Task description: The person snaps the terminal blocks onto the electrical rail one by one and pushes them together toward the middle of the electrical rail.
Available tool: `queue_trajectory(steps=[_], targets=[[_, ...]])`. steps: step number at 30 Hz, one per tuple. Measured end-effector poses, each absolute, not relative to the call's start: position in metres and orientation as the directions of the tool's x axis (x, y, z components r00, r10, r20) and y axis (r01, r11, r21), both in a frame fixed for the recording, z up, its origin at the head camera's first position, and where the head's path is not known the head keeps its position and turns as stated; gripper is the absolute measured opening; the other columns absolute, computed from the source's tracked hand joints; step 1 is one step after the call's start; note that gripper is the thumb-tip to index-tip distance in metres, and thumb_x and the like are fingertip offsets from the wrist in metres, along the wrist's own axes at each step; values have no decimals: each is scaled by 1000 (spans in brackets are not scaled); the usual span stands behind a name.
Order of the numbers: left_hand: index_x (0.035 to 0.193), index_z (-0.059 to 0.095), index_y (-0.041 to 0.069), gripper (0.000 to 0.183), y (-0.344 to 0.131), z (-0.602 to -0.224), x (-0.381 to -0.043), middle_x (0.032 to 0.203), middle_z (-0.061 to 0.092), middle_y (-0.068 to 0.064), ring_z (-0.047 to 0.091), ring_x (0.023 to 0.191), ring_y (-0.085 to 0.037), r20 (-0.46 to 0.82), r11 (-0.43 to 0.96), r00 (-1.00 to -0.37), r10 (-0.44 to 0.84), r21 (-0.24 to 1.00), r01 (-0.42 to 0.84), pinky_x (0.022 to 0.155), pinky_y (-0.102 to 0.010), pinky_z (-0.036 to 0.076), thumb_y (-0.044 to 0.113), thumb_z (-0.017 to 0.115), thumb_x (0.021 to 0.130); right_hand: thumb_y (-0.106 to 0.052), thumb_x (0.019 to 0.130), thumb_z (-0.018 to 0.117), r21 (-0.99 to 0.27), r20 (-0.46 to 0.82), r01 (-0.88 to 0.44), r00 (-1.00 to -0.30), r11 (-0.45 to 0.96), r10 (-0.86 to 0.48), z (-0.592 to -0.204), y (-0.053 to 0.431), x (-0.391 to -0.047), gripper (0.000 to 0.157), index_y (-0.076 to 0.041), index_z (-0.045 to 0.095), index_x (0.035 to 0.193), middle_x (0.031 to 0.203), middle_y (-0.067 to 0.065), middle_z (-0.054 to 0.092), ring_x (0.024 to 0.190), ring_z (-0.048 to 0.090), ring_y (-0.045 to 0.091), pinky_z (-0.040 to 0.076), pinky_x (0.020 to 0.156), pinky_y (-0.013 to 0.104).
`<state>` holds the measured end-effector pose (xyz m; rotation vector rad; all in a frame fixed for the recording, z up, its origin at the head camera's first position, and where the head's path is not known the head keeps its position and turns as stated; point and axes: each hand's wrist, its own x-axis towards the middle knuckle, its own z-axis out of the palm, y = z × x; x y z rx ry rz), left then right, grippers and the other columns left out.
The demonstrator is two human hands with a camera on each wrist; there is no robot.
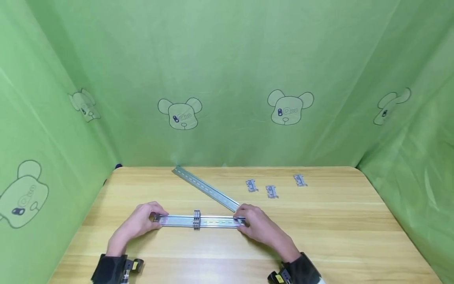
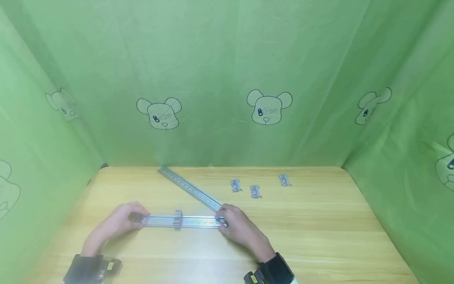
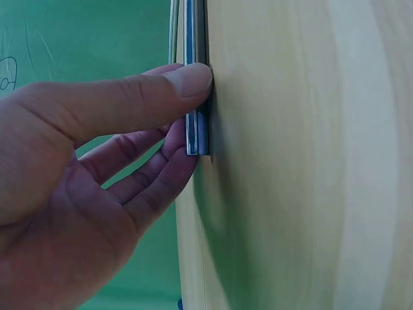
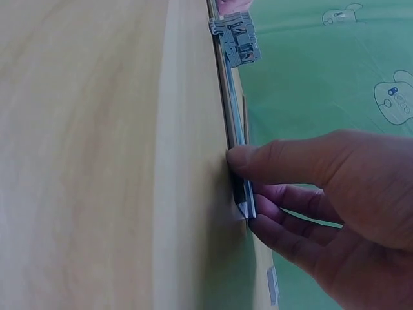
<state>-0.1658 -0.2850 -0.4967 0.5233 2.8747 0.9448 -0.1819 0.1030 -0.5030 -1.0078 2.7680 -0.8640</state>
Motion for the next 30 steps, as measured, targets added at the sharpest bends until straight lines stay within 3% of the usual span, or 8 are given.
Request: queue_trajectory(steps=[11, 17, 20, 24, 30], targets=[[103, 76, 7, 38, -283, -505, -173, 98, 70, -2, 62, 90, -21, 24, 734, -931, 364, 608, 303, 82, -45, 56, 4, 84, 66, -13, 80, 77, -541, 119, -562, -788, 626, -604, -502, 111, -185, 30, -4, 73, 108, 106, 7, 68, 94, 65, 20, 60, 80, 30], [110, 70, -1, 32, -288, -490, -198, 95, 69, -8, 63, 85, -21, -1, 708, -934, 357, 652, 270, 79, -42, 58, 8, 76, 80, -17, 82, 76, -513, 200, -553, -821, 657, -535, -494, 108, -197, 34, -1, 69, 112, 106, 10, 68, 94, 64, 23, 58, 83, 36], [115, 66, -7, 32, -283, -479, -223, 102, 69, -17, 64, 90, -29, 53, 753, -937, 346, 580, 311, 83, -47, 58, 1, 70, 84, -19, 82, 76, -496, 186, -527, -841, 690, -509, -490, 102, -207, 42, 2, 66, 117, 109, 14, 66, 93, 62, 24, 58, 82, 36], [124, 61, -8, 44, -269, -473, -257, 119, 63, -26, 59, 107, -41, 100, 803, -920, 380, 458, 382, 94, -54, 51, -8, 69, 81, -21, 80, 77, -463, 126, -507, -850, 727, -512, -489, 91, -219, 50, 5, 63, 121, 110, 16, 63, 90, 59, 22, 57, 79, 35], [123, 65, -2, 45, -253, -479, -290, 126, 60, -25, 56, 114, -40, 135, 819, -875, 464, 311, 482, 99, -53, 48, -15, 66, 79, -20, 78, 78, -428, 99, -526, -835, 735, -541, -493, 77, -225, 50, 6, 65, 118, 105, 15, 63, 85, 56, 19, 57, 75, 32]])
